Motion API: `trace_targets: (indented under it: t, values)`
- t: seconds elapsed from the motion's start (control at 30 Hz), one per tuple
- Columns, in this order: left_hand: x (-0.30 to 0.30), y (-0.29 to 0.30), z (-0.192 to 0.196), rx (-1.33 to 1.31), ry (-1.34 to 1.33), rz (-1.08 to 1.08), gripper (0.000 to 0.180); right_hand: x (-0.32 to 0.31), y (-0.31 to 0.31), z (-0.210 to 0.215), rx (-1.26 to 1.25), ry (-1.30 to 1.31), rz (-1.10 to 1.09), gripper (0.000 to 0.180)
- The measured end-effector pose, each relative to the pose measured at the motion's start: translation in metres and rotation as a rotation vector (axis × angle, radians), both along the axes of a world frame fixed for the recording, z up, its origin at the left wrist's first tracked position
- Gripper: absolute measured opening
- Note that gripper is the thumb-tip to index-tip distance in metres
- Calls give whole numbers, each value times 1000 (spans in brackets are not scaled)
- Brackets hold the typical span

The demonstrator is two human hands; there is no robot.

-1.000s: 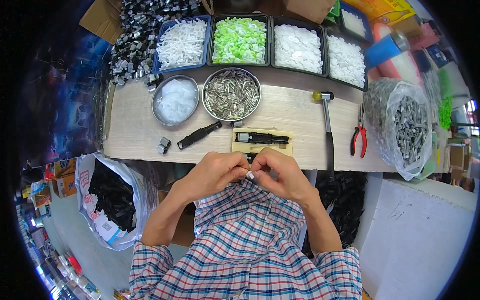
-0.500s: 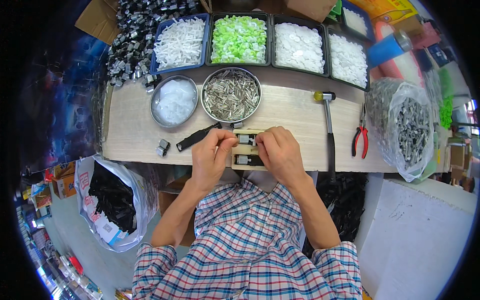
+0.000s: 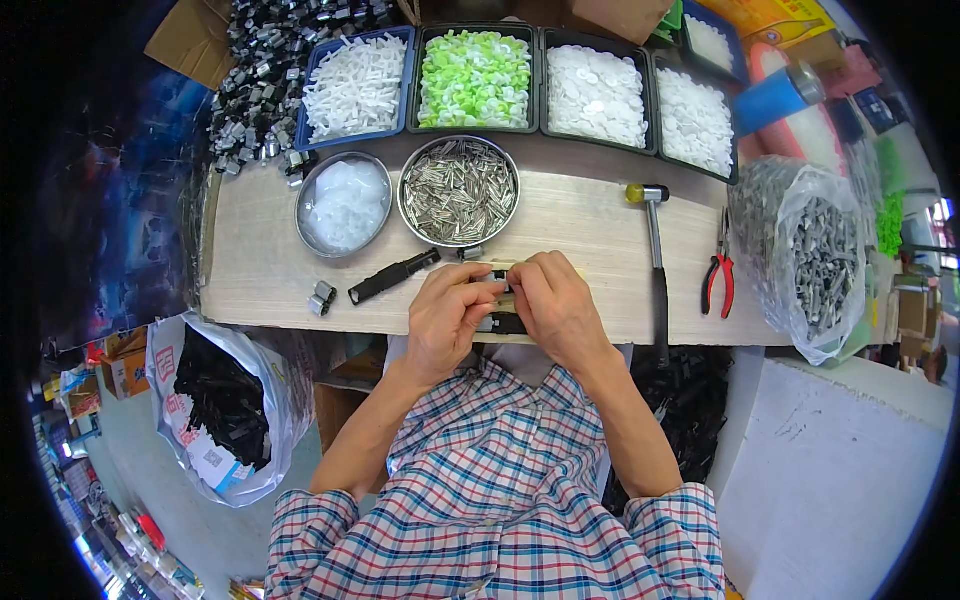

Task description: Assembling small mechanical mechanisms and gears into plastic toy housings at a factory workbench.

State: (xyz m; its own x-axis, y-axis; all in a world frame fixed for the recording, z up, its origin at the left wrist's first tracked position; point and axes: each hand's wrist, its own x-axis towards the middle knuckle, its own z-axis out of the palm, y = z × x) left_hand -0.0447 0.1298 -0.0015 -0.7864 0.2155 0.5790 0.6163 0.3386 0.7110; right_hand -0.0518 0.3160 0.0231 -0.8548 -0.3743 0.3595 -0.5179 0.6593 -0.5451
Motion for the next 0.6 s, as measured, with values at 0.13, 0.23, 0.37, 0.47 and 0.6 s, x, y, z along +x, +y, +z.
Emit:
trace_targets:
  t: [0.13, 0.23, 0.37, 0.47, 0.6]
  values:
    - [-3, 0, 2, -4, 3, -27, 15, 0, 1, 1, 3, -20, -3, 18]
    - [-5, -2, -3, -32, 23, -42, 16, -1, 0, 1, -2, -34, 1, 17]
    - [-12, -6, 6, -119, 53, -66, 19, -2, 1, 2, 44, -26, 8, 15]
    - [-18, -11, 13, -317, 188, -195, 23, -13, 6, 12, 57, -69, 23, 16]
    - [-11, -10, 17, -151, 99, -156, 16, -62, 11, 25, -144, -89, -80, 6]
